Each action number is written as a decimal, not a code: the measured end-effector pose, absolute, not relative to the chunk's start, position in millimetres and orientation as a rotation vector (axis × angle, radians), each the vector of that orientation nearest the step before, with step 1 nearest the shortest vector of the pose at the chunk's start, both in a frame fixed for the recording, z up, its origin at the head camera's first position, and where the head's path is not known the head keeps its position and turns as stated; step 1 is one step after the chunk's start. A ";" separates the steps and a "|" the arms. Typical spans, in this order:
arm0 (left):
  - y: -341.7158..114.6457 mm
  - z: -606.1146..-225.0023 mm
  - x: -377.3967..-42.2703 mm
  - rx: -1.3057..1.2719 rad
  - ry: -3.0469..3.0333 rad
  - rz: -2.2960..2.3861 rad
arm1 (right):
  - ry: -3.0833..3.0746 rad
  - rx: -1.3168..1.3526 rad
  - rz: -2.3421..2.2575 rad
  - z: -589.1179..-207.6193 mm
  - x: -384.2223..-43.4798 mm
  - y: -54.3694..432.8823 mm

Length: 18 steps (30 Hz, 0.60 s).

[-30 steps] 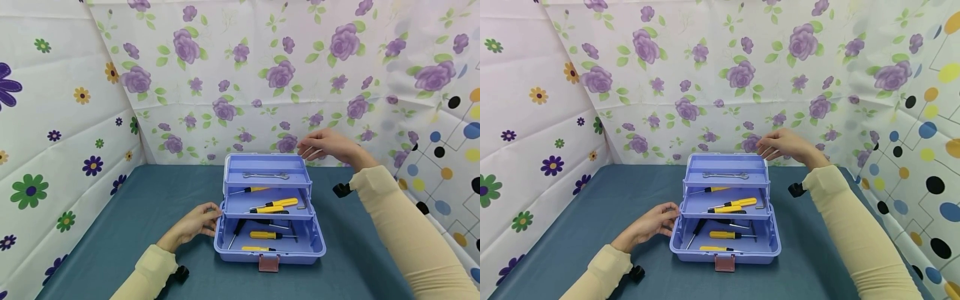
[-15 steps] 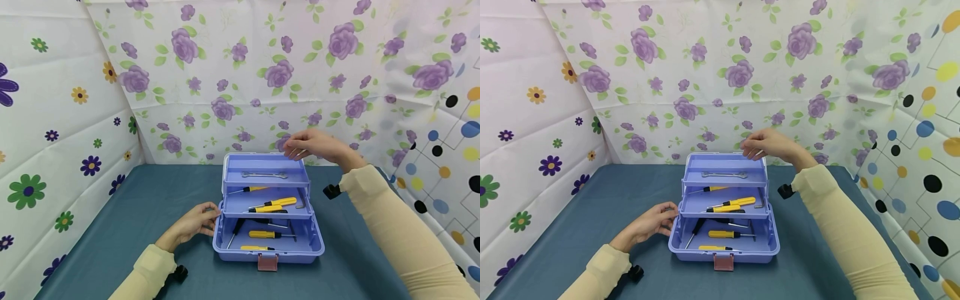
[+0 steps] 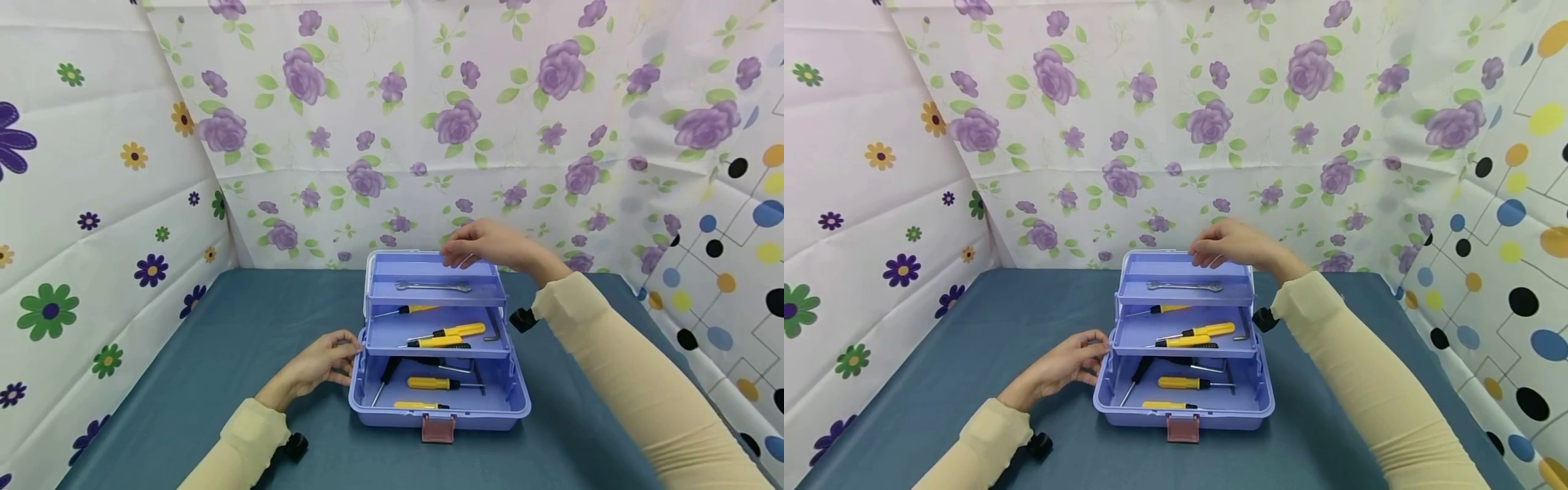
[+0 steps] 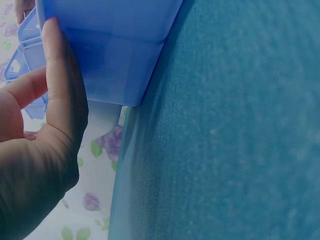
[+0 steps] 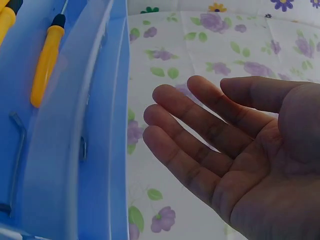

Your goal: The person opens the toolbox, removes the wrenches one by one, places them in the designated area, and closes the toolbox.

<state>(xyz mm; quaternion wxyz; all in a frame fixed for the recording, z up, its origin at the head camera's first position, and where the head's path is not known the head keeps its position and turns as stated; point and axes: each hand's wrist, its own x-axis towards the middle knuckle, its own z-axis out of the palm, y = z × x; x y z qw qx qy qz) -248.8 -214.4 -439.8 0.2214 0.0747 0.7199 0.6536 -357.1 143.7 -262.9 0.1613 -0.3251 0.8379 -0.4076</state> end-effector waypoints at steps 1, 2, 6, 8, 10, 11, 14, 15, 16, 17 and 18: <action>-214.4 -440.1 -249.0 0.204 1.988 1.808 | 2.387 -0.928 -1.159 -263.5 -356.9 140.8; -214.3 -440.4 -249.2 0.202 1.987 1.810 | 2.380 -0.933 -1.154 -264.1 -356.7 138.3; -213.7 -441.8 -249.9 0.201 1.989 1.810 | 2.354 -0.933 -1.133 -266.5 -356.7 129.5; -213.3 -442.1 -250.1 0.196 1.989 1.809 | 2.341 -0.934 -1.124 -267.9 -357.2 126.1; -213.4 -442.5 -250.3 0.196 1.989 1.811 | 2.331 -0.936 -1.112 -270.0 -358.0 122.6; -213.5 -442.4 -250.3 0.194 1.990 1.813 | 2.326 -0.940 -1.105 -270.9 -357.9 120.9; -213.7 -441.5 -250.4 0.198 1.989 1.815 | 2.306 -0.942 -1.102 -274.1 -358.0 115.9; -213.8 -441.3 -250.5 0.199 1.986 1.815 | 2.301 -0.947 -1.097 -274.7 -357.2 114.4; -214.0 -441.1 -250.5 0.197 1.983 1.815 | 2.298 -0.955 -1.093 -275.7 -356.7 112.9; -214.0 -440.9 -250.5 0.196 1.981 1.813 | 2.294 -0.958 -1.090 -276.2 -356.2 111.2; -214.1 -440.8 -250.5 0.197 1.978 1.812 | 2.291 -0.962 -1.088 -277.0 -356.0 109.9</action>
